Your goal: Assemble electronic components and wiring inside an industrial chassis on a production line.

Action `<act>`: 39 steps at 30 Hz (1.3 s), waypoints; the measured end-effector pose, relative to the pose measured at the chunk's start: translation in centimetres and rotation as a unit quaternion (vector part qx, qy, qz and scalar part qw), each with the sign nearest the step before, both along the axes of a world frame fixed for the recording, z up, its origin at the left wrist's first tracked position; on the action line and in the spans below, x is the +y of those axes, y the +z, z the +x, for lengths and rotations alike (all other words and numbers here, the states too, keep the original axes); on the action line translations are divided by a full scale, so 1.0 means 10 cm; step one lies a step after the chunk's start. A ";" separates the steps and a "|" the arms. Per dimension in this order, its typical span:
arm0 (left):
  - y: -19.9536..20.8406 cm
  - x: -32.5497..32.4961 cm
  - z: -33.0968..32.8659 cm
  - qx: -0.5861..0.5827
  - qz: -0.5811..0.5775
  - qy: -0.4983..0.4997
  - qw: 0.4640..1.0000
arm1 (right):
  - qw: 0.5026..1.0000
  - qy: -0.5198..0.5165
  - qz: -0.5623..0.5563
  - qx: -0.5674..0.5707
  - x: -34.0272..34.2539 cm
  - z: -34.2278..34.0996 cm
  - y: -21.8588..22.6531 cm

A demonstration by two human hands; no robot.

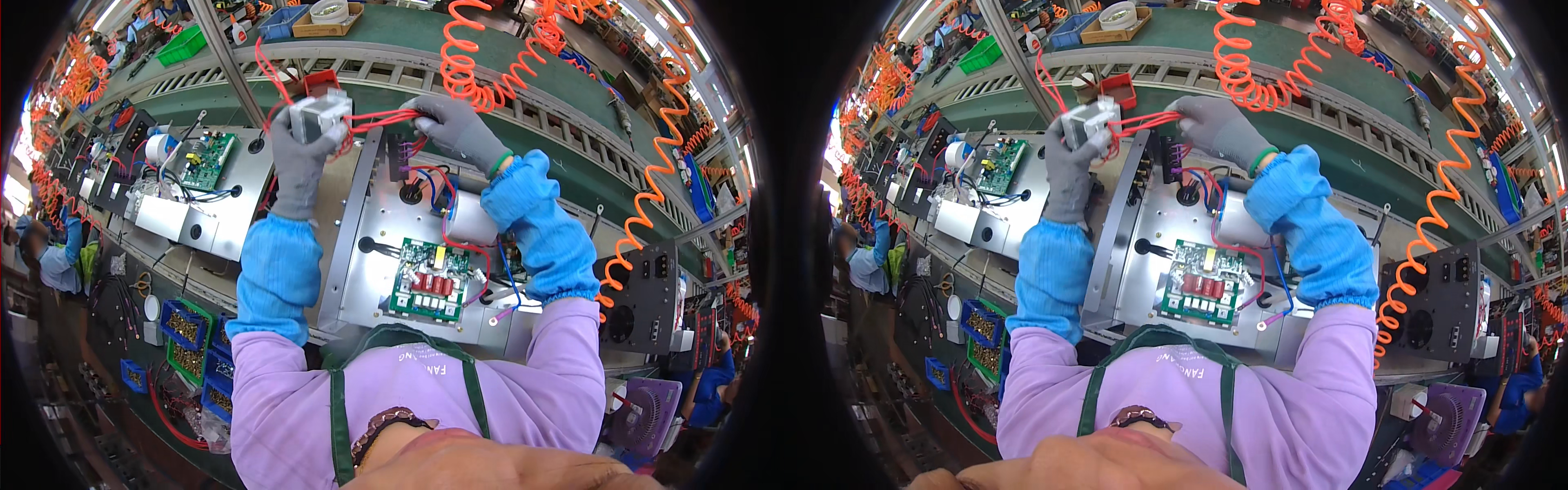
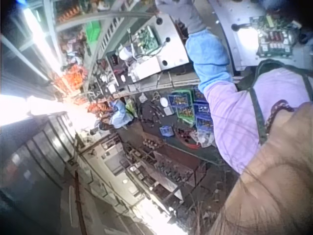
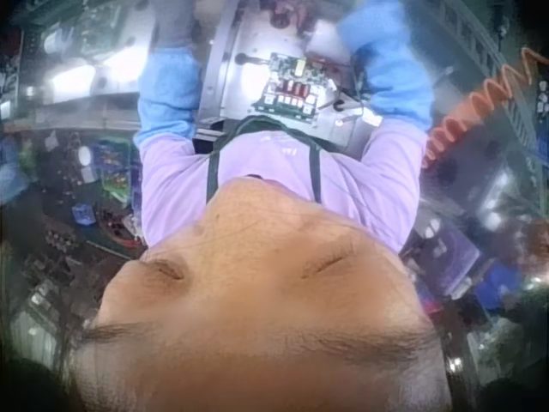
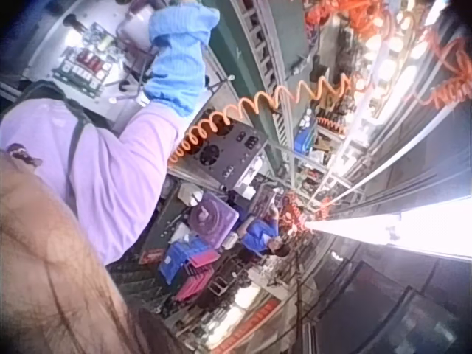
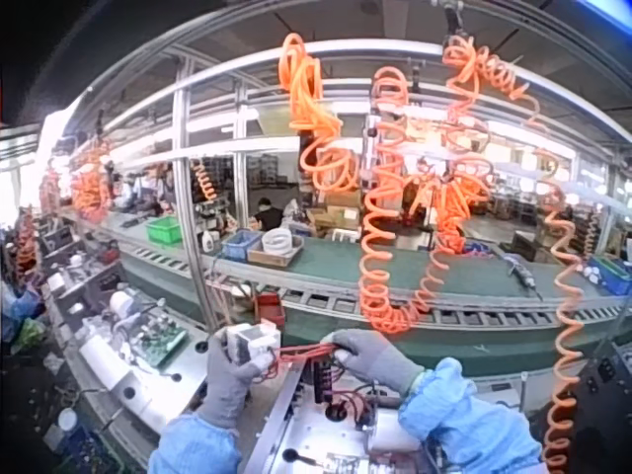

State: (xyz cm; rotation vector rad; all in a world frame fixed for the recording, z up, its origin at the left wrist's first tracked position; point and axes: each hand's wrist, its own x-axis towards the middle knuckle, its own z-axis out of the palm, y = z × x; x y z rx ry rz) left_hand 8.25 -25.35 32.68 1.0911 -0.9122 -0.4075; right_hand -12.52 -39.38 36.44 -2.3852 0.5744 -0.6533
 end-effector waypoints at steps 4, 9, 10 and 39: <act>-0.36 0.35 -0.14 0.000 0.090 0.042 0.995 | 0.997 0.001 -0.027 0.075 0.06 0.00 -0.10; -0.44 0.69 -0.18 0.179 0.174 -0.050 0.967 | 0.988 -0.026 -0.091 0.120 0.35 -0.15 0.01; -0.52 0.73 -0.12 0.213 0.179 -0.070 0.958 | 0.985 -0.026 -0.075 0.155 0.43 -0.18 0.08; 0.28 0.74 -1.15 -0.565 0.204 -0.260 0.756 | 0.933 0.208 -0.236 0.177 1.88 -0.30 0.92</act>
